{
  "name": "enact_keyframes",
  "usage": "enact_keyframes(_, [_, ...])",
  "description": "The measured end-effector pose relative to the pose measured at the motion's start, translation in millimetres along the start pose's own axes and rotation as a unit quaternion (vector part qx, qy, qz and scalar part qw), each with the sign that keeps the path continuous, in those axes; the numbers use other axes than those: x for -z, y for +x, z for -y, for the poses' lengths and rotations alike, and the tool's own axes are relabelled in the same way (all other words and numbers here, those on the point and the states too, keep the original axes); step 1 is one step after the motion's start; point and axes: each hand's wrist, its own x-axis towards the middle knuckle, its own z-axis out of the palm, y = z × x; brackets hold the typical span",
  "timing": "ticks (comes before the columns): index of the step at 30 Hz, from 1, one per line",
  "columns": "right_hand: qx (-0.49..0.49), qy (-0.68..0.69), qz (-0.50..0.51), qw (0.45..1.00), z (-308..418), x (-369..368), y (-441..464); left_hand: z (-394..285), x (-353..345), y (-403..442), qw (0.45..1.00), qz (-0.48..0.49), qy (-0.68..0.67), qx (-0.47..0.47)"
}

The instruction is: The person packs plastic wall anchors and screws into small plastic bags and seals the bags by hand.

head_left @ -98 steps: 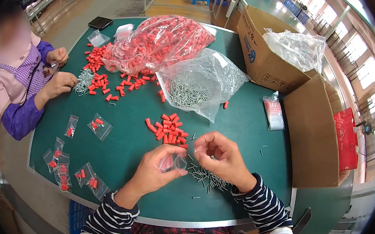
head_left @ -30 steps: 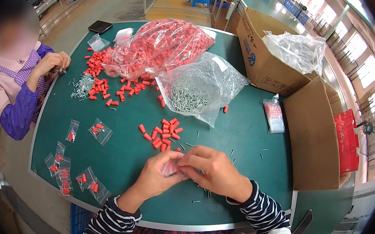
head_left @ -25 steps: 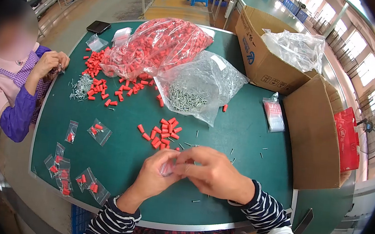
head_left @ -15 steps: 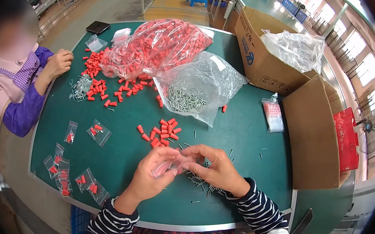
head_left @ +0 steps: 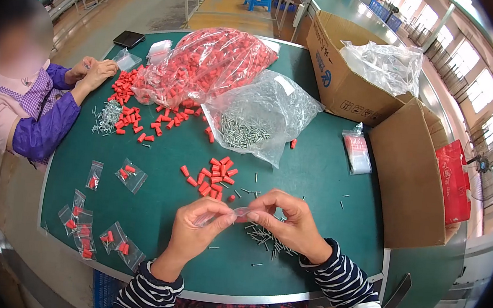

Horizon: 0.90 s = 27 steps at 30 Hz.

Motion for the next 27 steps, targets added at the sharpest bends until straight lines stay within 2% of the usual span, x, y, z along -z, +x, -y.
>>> enact_keyframes(1, [0.022, -0.014, -0.001, 1.000, -1, 0, 0, 0, -1, 0, 1.000, 0.001, 0.000, -0.003])
enact_keyframes(6, [-0.012, -0.009, 0.001, 1.000, -1, 2, -4, -6, -6, 0, 0.997, -0.017, 0.066, -0.030])
enact_keyframes(9, [-0.025, -0.037, 0.011, 0.999, 2, 2, -5, 2, 0, -1, 0.997, 0.011, 0.060, -0.050])
enact_keyframes(12, [0.004, -0.052, 0.015, 0.999, 5, -1, -6, 1, 4, -1, 0.988, 0.018, 0.137, -0.067])
enact_keyframes(18, [0.036, -0.072, 0.020, 0.997, 12, 2, -3, -4, -6, -1, 0.996, -0.004, 0.085, -0.041])
enact_keyframes(21, [0.060, -0.074, 0.034, 0.995, 13, 1, -2, 4, -6, -1, 0.996, 0.040, 0.041, -0.065])
enact_keyframes(25, [0.090, -0.068, 0.055, 0.992, 14, -2, -1, 0, -1, -4, 0.996, 0.042, 0.041, -0.066])
enact_keyframes(27, [0.065, -0.070, 0.052, 0.994, 15, -2, -1, 0, -2, -4, 0.997, 0.035, 0.033, -0.060])
